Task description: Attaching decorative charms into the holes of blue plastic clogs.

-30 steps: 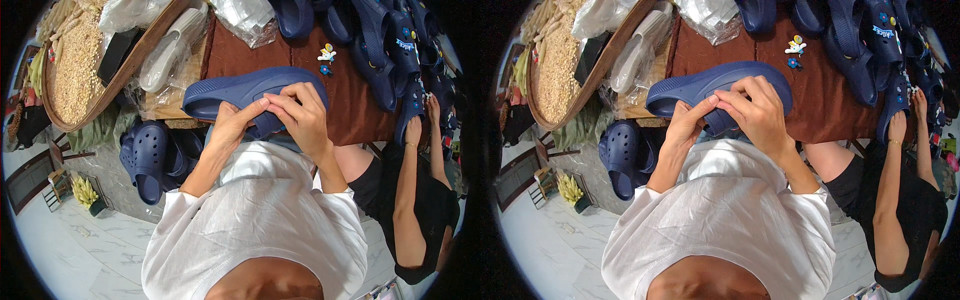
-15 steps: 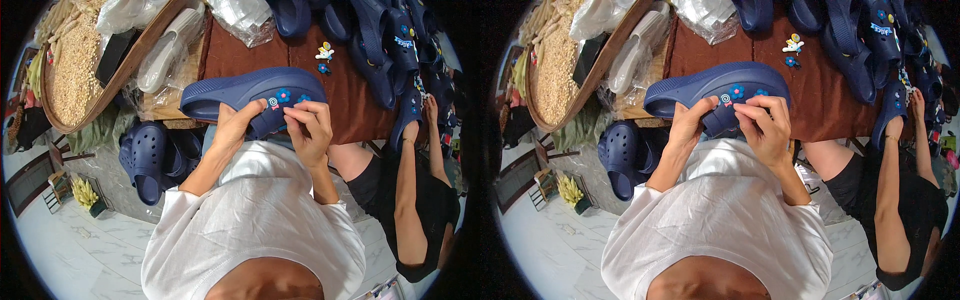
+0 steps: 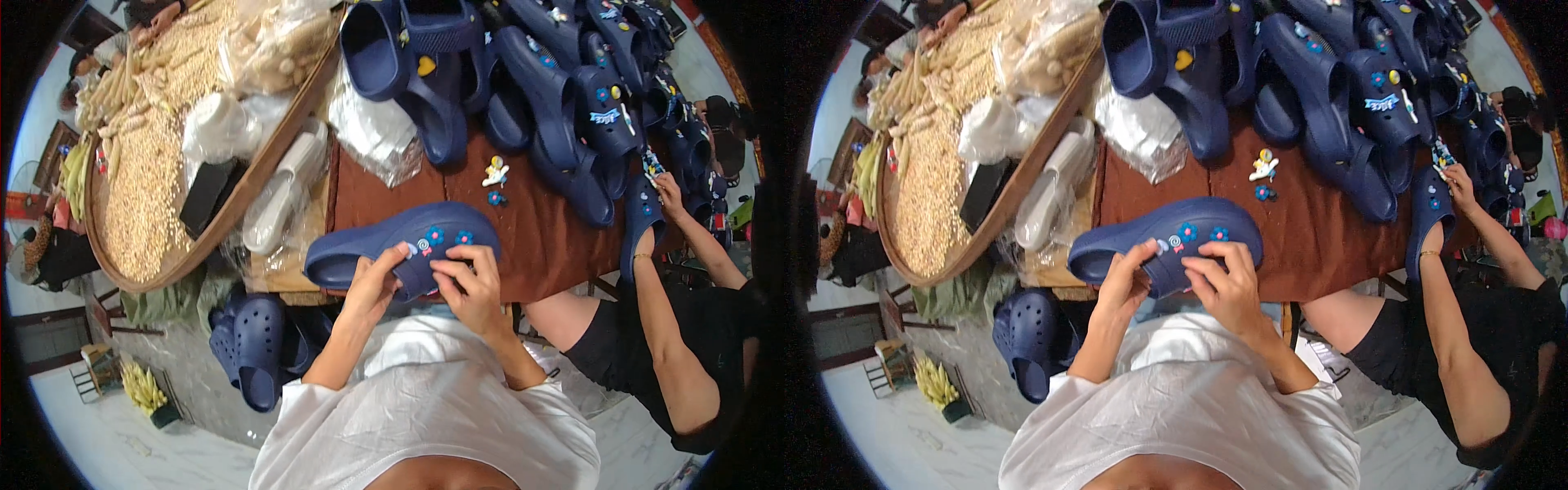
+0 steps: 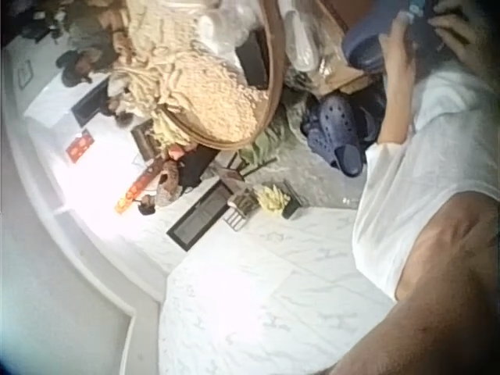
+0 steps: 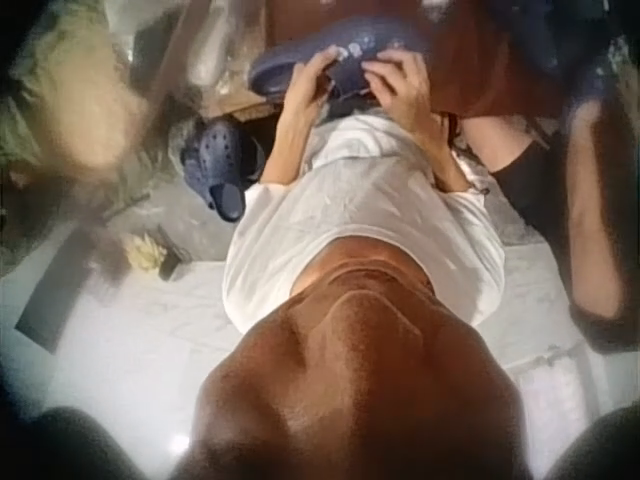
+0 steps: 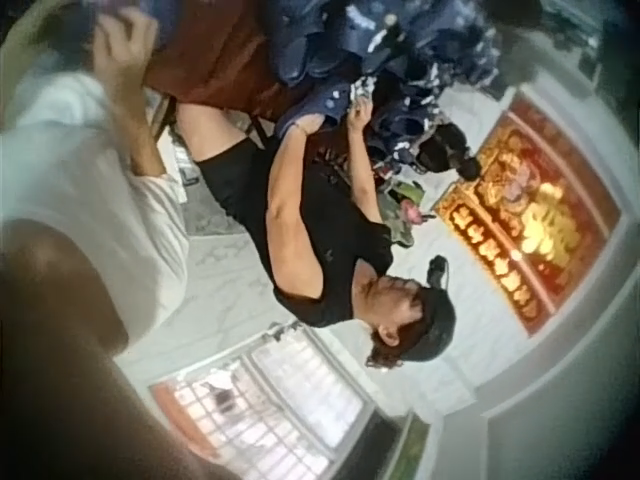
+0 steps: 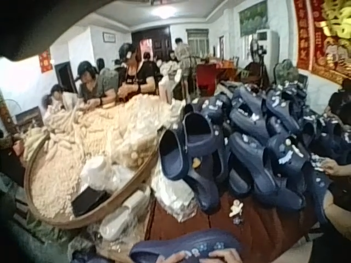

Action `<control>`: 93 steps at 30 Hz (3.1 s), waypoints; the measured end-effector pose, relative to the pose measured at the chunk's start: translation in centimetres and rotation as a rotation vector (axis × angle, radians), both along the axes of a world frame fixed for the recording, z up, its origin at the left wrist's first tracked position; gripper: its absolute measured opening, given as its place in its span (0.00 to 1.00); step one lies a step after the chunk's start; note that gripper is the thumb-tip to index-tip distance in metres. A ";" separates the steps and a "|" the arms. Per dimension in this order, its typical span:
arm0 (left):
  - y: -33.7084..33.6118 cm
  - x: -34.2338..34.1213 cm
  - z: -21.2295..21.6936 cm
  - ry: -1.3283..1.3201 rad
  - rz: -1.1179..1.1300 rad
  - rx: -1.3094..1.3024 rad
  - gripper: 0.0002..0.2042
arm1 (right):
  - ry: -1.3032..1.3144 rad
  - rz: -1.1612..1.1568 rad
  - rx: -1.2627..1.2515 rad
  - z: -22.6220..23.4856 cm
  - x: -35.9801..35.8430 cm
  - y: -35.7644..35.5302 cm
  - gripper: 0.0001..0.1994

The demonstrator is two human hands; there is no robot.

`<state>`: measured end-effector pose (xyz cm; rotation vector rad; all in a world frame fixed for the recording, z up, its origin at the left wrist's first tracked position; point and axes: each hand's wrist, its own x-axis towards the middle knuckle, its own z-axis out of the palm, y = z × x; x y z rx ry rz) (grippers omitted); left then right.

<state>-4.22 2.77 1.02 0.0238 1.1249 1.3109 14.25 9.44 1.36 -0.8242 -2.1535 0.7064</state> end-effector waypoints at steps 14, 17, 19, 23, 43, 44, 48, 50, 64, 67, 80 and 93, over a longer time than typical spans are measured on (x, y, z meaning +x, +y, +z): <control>3.0 0.5 3.7 -0.249 0.283 0.239 0.25 | 0.531 -0.266 -0.653 -3.6 2.4 -4.0 0.20; 4.1 1.6 5.2 -0.367 0.339 0.307 0.21 | 0.364 -0.010 -0.803 -2.8 1.3 -4.6 0.36; 4.6 2.5 5.2 -0.489 0.354 0.326 0.19 | 0.364 0.041 -0.831 -3.4 0.0 -4.7 0.39; 5.8 4.1 6.4 -0.614 0.340 0.319 0.19 | 0.483 0.220 -1.036 -4.1 -1.9 -3.9 0.43; 3.4 -2.4 -6.0 1.464 0.001 0.400 0.13 | 0.373 -0.224 -0.281 4.5 0.3 21.6 0.24; 3.1 -2.2 -6.2 1.464 0.005 0.395 0.13 | 0.350 -0.325 -0.292 5.2 -0.9 22.9 0.26; 3.5 -2.1 -6.4 1.587 0.004 0.448 0.11 | 0.361 -0.363 -0.262 4.6 -2.3 31.5 0.33; 3.7 -2.4 -6.6 1.485 0.018 0.435 0.12 | 0.300 -0.453 -0.137 4.9 -3.4 34.4 0.36; 4.2 -2.9 -6.6 1.436 0.016 0.392 0.11 | 0.009 -0.253 0.242 -1.3 -4.1 20.5 0.20; 4.5 -2.4 -6.2 1.423 0.031 0.352 0.10 | -0.120 -0.310 0.185 -4.4 -3.4 19.7 0.24; 16.0 0.6 -6.1 1.591 0.025 0.557 0.21 | -0.401 -0.443 0.148 -6.1 -3.6 23.6 0.16; 16.0 0.3 -9.2 1.596 0.091 0.509 0.11 | -0.338 -0.392 0.172 -1.6 -3.3 19.5 0.14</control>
